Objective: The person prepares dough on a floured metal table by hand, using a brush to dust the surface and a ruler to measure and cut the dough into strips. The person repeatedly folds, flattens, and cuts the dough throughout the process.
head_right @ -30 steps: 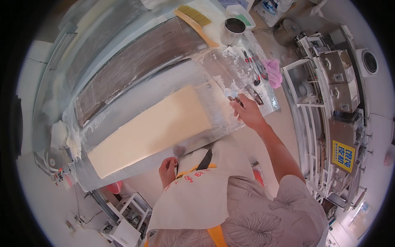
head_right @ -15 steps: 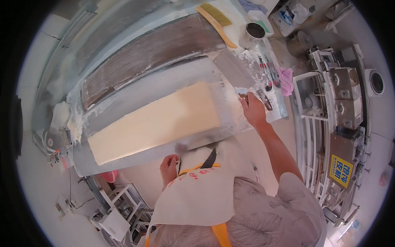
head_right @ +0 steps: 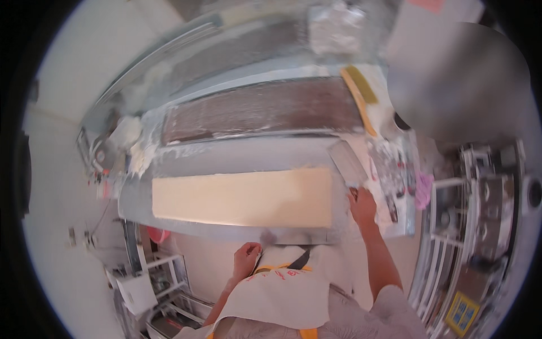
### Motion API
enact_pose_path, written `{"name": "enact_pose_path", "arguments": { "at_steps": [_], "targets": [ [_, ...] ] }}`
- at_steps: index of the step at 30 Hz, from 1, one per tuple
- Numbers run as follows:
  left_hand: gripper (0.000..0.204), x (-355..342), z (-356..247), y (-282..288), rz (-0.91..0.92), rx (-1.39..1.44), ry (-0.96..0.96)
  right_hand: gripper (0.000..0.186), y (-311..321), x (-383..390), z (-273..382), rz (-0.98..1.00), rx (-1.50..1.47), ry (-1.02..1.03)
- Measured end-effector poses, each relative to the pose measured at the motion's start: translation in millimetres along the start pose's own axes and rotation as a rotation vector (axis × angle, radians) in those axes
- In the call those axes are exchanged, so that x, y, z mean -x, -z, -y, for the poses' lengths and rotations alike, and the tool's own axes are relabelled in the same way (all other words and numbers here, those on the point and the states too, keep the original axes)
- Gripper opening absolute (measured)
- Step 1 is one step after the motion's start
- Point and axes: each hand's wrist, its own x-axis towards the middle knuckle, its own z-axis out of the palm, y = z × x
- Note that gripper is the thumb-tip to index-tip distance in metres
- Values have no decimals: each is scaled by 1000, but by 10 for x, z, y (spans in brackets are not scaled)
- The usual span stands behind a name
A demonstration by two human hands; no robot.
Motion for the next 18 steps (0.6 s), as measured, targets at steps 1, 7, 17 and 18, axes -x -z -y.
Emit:
{"name": "enact_pose_path", "arguments": {
  "at_steps": [1,7,17,18],
  "targets": [
    [16,25,30,76,-49,-24,-19,30,19,18,98,-51,44,24],
    [19,-17,371,363,-190,-84,-12,40,176,-626,1487,-337,-128,485],
    [20,-411,668,821,-99,468,248,42,1055,-2823,6113,-562,117,1100],
    [20,-485,774,828,-119,465,218,41,1021,-3050,6360,-596,176,1129]
  ]
}}
